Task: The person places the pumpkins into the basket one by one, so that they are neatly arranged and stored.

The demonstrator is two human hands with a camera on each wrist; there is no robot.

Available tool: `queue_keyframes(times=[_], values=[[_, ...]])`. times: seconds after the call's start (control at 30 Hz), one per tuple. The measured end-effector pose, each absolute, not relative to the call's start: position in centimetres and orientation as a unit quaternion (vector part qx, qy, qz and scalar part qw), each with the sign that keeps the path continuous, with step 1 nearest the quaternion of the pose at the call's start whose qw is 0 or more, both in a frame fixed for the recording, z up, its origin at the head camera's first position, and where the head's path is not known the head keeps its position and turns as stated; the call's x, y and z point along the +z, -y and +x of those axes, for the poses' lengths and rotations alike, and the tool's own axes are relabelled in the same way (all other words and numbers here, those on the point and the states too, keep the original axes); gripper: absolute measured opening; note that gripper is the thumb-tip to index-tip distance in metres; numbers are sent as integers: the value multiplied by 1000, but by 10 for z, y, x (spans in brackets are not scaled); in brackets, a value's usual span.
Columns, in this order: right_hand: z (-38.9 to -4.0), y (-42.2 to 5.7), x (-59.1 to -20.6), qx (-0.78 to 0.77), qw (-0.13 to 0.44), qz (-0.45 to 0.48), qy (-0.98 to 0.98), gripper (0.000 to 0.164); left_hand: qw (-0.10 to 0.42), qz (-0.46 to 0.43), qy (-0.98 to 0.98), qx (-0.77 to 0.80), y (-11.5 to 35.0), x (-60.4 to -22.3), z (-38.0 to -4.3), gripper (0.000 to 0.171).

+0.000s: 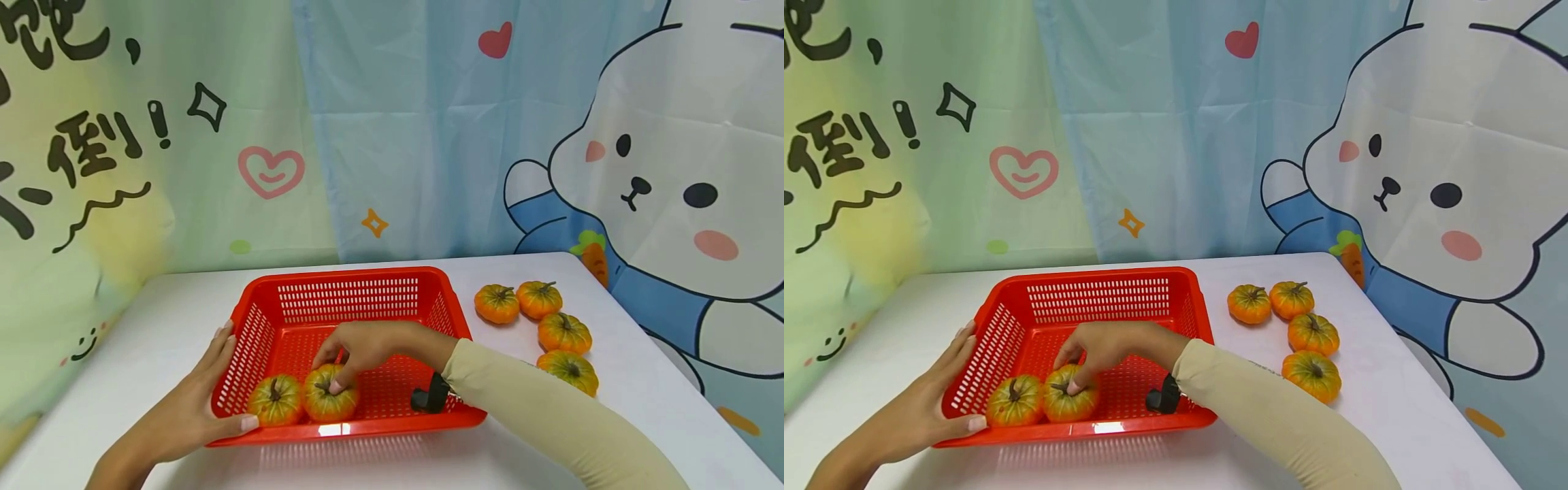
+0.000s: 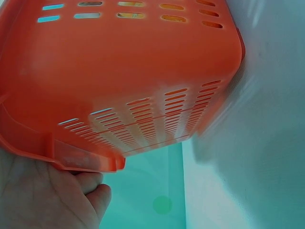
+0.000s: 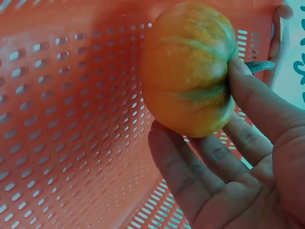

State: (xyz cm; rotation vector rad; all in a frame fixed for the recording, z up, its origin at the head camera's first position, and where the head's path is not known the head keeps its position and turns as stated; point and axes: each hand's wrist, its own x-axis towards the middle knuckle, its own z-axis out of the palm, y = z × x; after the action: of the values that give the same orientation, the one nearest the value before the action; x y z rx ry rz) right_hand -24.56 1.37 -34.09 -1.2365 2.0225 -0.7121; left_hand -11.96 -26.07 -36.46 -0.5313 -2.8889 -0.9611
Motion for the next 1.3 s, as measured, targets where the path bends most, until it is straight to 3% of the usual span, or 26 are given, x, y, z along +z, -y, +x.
queue_keyframes(times=[0.27,0.5,0.7,0.93,1.3], values=[[-247,-13,-344,-213,327,-479,-787,43,27,-170,936,-306,260,-362,-119,114],[-248,-14,-346,-180,351,-476,-786,54,29,-173,934,-312,260,-363,-118,114],[-248,-14,-348,-188,351,-481,-781,55,30,-171,935,-309,261,-363,-118,114],[-248,-15,-345,-229,350,-463,-781,68,31,-170,935,-309,261,-364,-119,113],[-246,-20,-336,-300,312,-463,-774,59,27,-167,938,-302,261,-365,-120,113]])
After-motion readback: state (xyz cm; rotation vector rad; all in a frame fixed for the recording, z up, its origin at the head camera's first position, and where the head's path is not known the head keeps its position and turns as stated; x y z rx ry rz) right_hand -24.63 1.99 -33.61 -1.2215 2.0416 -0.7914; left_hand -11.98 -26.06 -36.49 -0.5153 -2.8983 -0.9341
